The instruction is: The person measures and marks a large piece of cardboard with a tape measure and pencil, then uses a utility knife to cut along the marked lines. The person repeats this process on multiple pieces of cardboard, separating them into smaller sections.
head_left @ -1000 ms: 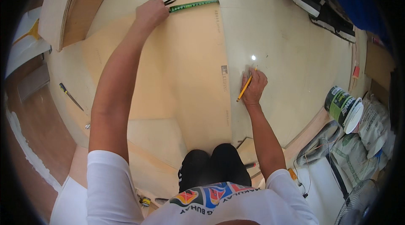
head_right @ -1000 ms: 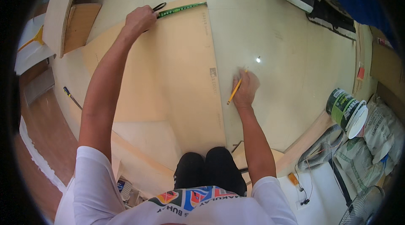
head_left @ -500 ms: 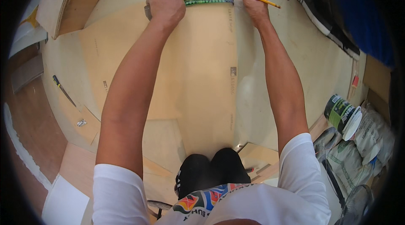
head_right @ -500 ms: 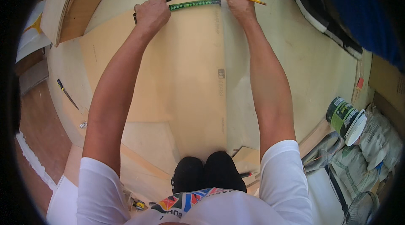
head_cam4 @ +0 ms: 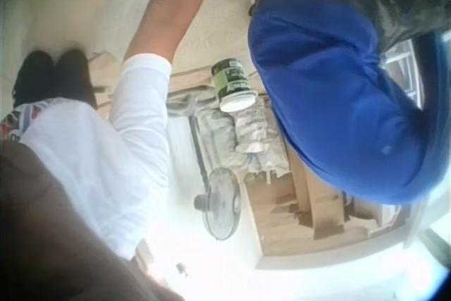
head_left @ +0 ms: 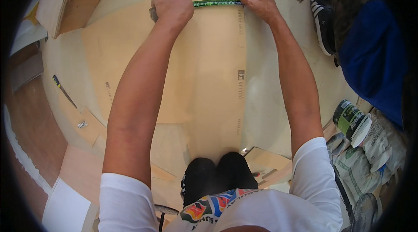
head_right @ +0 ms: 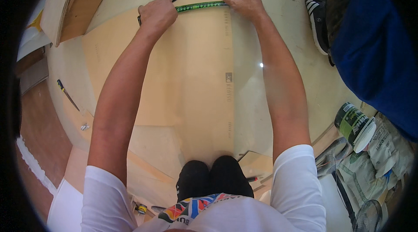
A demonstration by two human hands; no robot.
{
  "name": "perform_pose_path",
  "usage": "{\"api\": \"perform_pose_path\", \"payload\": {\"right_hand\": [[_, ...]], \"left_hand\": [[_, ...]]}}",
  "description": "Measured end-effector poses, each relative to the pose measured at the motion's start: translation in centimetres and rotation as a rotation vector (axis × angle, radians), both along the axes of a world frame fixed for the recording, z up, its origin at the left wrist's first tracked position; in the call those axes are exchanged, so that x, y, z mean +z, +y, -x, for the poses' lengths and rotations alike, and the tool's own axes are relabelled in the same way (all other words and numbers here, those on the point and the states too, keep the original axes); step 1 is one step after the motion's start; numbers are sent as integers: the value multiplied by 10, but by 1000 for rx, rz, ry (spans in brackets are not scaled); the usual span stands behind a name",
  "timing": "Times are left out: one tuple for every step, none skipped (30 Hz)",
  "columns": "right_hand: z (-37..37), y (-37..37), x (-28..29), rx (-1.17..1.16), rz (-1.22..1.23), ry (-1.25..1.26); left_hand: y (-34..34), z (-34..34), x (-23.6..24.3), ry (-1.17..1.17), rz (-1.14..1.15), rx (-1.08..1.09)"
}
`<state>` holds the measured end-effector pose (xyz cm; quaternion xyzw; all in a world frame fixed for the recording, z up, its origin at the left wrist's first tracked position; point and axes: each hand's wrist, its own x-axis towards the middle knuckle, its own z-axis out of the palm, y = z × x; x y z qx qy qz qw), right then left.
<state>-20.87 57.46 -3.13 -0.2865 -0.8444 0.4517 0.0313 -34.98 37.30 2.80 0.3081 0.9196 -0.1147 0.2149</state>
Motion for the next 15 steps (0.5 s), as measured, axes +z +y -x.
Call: {"api": "perform_pose_path", "payload": {"right_hand": [[-2, 2, -7, -8, -10, 20], [-3, 4, -6, -19, 5, 31], [-3, 5, -4, -31, 20, 42], [-3, 6, -3, -42, 35, 53], [-3, 6, -2, -37, 31, 47], [-2, 6, 0, -32, 28, 41], [-2, 5, 1, -27, 26, 36], [-2, 6, -1, -26, 29, 27], [-3, 8, -3, -25, 33, 18], [-3, 10, -5, -24, 37, 9], [-3, 8, -2, -14, 29, -4], [-2, 7, 0, -3, 21, -16], [-2, 5, 2, 7, 13, -28], [-2, 4, 1, 8, 19, -9], [-2, 3, 1, 9, 24, 11]], "left_hand": [[1, 0, 1, -10, 1, 4], [0, 0, -1, 6, -15, -7], [0, 0, -3, 22, -30, -18], [0, 1, -5, 37, -44, -29], [0, 2, -4, 32, -32, -31], [0, 4, -3, 27, -20, -32], [0, 5, -2, 23, -7, -33], [1, 4, -3, 32, -11, -45], [2, 2, -5, 40, -15, -57], [2, 1, -6, 49, -19, -69], [2, 1, -5, 38, -6, -63], [3, 2, -3, 26, 8, -57], [3, 3, -2, 15, 21, -50], [3, 3, -2, 17, 15, -56], [2, 3, -3, 19, 9, -62]]}}
